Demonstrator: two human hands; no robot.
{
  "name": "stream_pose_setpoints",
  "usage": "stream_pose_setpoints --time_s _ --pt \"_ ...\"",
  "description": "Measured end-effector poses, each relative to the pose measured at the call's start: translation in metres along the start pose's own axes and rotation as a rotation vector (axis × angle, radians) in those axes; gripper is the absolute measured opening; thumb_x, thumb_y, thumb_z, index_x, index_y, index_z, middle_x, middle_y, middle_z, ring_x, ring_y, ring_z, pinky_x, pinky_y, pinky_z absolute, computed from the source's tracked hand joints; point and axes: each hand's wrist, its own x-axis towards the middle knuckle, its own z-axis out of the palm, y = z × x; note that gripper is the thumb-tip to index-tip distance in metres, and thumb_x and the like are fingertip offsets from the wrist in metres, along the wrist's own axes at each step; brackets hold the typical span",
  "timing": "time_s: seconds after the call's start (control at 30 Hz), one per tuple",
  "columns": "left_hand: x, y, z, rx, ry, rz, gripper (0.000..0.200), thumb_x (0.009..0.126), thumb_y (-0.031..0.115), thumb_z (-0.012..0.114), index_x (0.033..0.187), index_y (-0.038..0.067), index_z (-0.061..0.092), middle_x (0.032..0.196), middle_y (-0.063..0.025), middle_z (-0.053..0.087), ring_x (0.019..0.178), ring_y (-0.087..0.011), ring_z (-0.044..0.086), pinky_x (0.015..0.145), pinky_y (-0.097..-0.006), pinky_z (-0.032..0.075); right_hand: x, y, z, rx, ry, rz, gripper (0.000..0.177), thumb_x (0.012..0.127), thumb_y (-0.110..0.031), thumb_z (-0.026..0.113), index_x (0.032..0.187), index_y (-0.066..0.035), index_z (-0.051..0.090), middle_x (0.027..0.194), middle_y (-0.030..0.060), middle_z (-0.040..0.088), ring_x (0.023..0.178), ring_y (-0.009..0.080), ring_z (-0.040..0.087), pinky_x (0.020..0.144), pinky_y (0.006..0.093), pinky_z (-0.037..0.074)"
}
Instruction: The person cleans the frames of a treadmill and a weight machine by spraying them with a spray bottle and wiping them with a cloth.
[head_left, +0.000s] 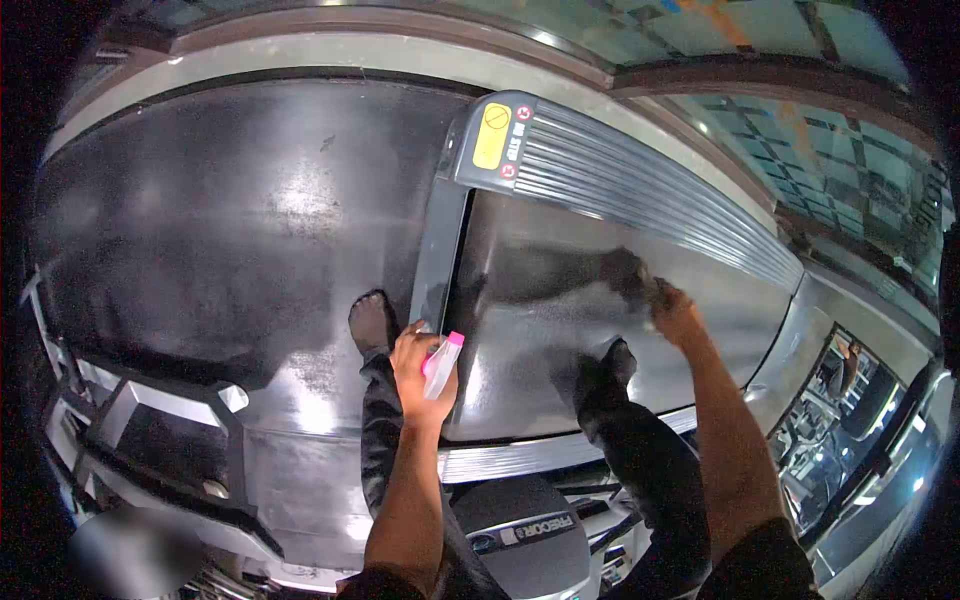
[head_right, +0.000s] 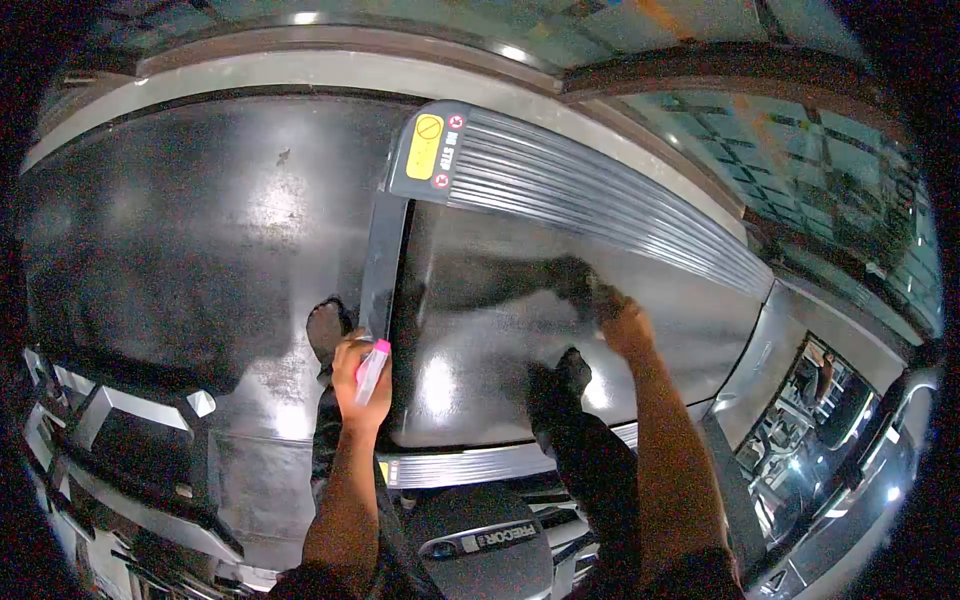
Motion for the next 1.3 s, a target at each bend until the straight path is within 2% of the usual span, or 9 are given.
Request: stream_pose_setpoints --time_s 0.03,0.1,0.3,0.6,0.7,0.9,1.0,1.13,1.3 --pt "-0.008 0.001 -0.003 -0.022 -0.007 0.001 0.029 0.071 -0.006 0.072 0.095 0.004 0.060 0.103 -0.0166 0.065 0.106 -0.0371 0.063 0.090 -0.0434 0.048 -0.027 -0.024 0.002 0.095 0.087 -0.177 0.040 0.092 -0.021 0.060 0.130 -0.008 0.059 0.119 0.0235 0.066 0.110 0.0366 0.066 0.090 0.0443 0.053" --pt "-0.026 0.002 -0.007 -0.065 -0.027 0.004 0.029 0.075 -0.006 0.074 0.098 0.003 0.060 0.102 -0.0179 0.065 0.099 -0.0370 0.065 0.088 -0.0405 0.050 -0.065 -0.062 -0.001 0.121 0.033 0.028 0.036 0.090 -0.016 0.062 0.125 -0.007 0.062 0.117 0.0247 0.066 0.108 0.0389 0.066 0.089 0.0438 0.053" --pt "-0.049 0.040 -0.029 -0.110 -0.118 0.016 0.022 0.079 -0.001 0.075 0.094 0.004 0.059 0.103 -0.0169 0.065 0.101 -0.0346 0.065 0.090 -0.0406 0.050 -0.106 -0.072 -0.001 0.134 -0.093 -0.196 0.045 0.086 -0.017 0.069 0.127 -0.006 0.057 0.115 0.0265 0.061 0.108 0.0449 0.061 0.094 0.0473 0.050" --pt "-0.033 0.089 -0.041 -0.112 -0.314 0.044 0.027 0.071 0.000 0.079 0.090 0.003 0.061 0.097 -0.0149 0.064 0.104 -0.0368 0.064 0.089 -0.0443 0.048 -0.121 -0.047 0.008 0.159 0.289 -0.132 0.037 0.082 -0.001 0.065 0.118 0.001 0.057 0.130 0.0320 0.042 0.123 0.0496 0.041 0.104 0.0539 0.040" --pt "-0.025 0.097 -0.016 -0.141 -0.297 0.152 0.027 0.071 0.001 0.081 0.089 0.002 0.060 0.094 -0.0150 0.064 0.103 -0.0369 0.064 0.090 -0.0445 0.048 -0.117 -0.024 0.024 0.222 0.292 -0.108 0.040 0.083 -0.004 0.062 0.122 -0.006 0.056 0.135 0.0386 0.033 0.124 0.0580 0.037 0.104 0.0579 0.039" --pt "0.000 0.132 0.055 -0.210 -0.410 0.188 0.023 0.077 0.001 0.080 0.086 0.000 0.059 0.092 -0.0161 0.063 0.102 -0.0352 0.065 0.091 -0.0425 0.051 -0.106 0.031 0.049 0.383 0.347 -0.093 0.036 0.085 0.000 0.062 0.120 -0.006 0.058 0.123 0.0246 0.055 0.112 0.0475 0.051 0.093 0.0529 0.045" --pt "0.012 0.153 0.102 -0.212 -0.451 0.184 0.018 0.082 0.004 0.078 0.088 0.000 0.062 0.098 -0.0163 0.064 0.106 -0.0338 0.065 0.091 -0.0410 0.051 -0.087 0.055 0.046 0.457 0.364 -0.016 0.043 0.077 0.005 0.056 0.119 -0.006 0.057 0.118 0.0198 0.058 0.111 0.0464 0.049 0.092 0.0541 0.042" --pt "0.040 0.180 0.173 -0.261 -0.459 0.418 0.021 0.079 0.003 0.082 0.085 0.001 0.062 0.097 -0.0140 0.065 0.103 -0.0336 0.067 0.089 -0.0408 0.053 -0.057 0.092 0.035 0.304 0.609 -0.101 0.045 0.074 0.007 0.061 0.117 -0.005 0.058 0.117 0.0213 0.057 0.110 0.0444 0.052 0.091 0.0478 0.045" --pt "0.065 0.194 0.253 -0.288 -0.518 0.493 0.022 0.079 0.000 0.080 0.079 0.002 0.058 0.094 -0.0128 0.065 0.107 -0.0326 0.067 0.091 -0.0414 0.053 -0.001 0.172 0.022 0.664 0.729 0.000 0.038 0.080 0.001 0.069 0.116 -0.006 0.062 0.114 0.0201 0.054 0.108 0.0371 0.056 0.092 0.0434 0.048"
